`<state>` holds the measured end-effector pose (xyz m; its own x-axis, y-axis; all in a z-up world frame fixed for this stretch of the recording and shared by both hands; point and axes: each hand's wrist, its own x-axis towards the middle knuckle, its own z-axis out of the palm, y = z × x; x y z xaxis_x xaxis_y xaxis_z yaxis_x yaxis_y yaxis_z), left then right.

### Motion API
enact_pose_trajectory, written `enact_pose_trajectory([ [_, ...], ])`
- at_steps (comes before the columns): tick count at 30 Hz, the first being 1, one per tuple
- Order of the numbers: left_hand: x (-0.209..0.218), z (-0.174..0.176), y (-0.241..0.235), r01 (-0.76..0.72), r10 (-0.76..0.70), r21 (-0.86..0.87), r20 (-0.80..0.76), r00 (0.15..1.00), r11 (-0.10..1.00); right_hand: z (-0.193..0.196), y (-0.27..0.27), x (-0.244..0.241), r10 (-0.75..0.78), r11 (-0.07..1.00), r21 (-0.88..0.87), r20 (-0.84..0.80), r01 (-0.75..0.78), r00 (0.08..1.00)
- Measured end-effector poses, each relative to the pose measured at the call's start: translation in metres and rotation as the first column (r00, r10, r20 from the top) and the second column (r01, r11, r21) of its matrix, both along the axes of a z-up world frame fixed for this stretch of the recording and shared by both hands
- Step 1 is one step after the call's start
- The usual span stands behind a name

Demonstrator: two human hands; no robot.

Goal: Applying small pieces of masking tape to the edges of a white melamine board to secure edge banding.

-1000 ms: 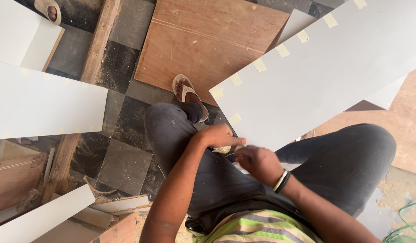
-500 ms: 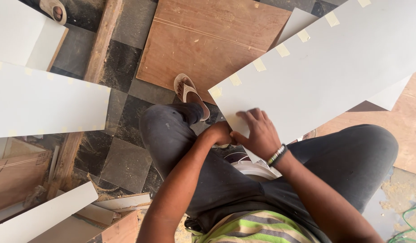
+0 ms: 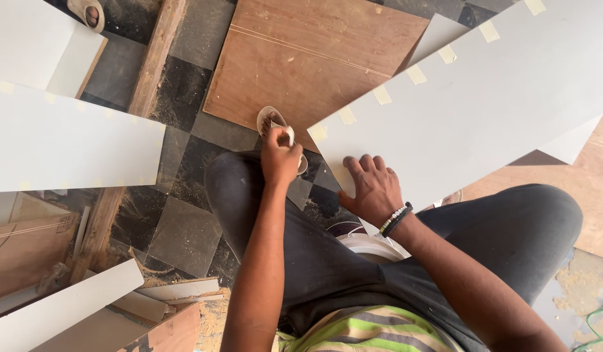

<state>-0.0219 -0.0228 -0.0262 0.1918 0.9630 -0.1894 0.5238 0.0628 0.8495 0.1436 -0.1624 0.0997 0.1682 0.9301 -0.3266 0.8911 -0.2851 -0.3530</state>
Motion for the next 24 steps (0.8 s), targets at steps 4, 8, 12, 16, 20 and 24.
enact_pose_trajectory([
  [4,0.002,0.015,0.007,-0.062,0.102,-0.12,0.364,0.926,0.991,0.003,-0.01,0.002,-0.009,1.0,-0.028,-0.007,0.009,1.0],
  [8,0.009,0.03,0.006,-0.075,0.215,-0.287,0.499,0.84,0.955,0.0,-0.026,0.01,-0.011,0.996,-0.094,-0.042,0.007,0.999],
  [12,0.01,0.027,0.006,-0.092,0.26,-0.307,0.567,0.782,0.947,-0.007,-0.038,0.024,0.008,1.0,0.003,-0.178,-0.008,0.984],
  [16,0.013,0.035,0.003,-0.043,0.207,-0.28,0.591,0.78,0.959,-0.026,-0.045,0.019,0.024,0.989,0.148,-0.147,-0.002,0.989],
  [20,0.005,0.066,-0.007,0.282,-0.053,-0.246,0.659,0.75,0.927,-0.03,-0.043,0.012,0.009,0.988,0.155,-0.062,0.001,0.998],
  [24,-0.007,0.077,-0.026,0.792,-0.479,-0.332,0.655,0.585,0.513,-0.033,-0.043,0.009,-0.028,0.969,0.241,-0.088,0.049,0.996],
])
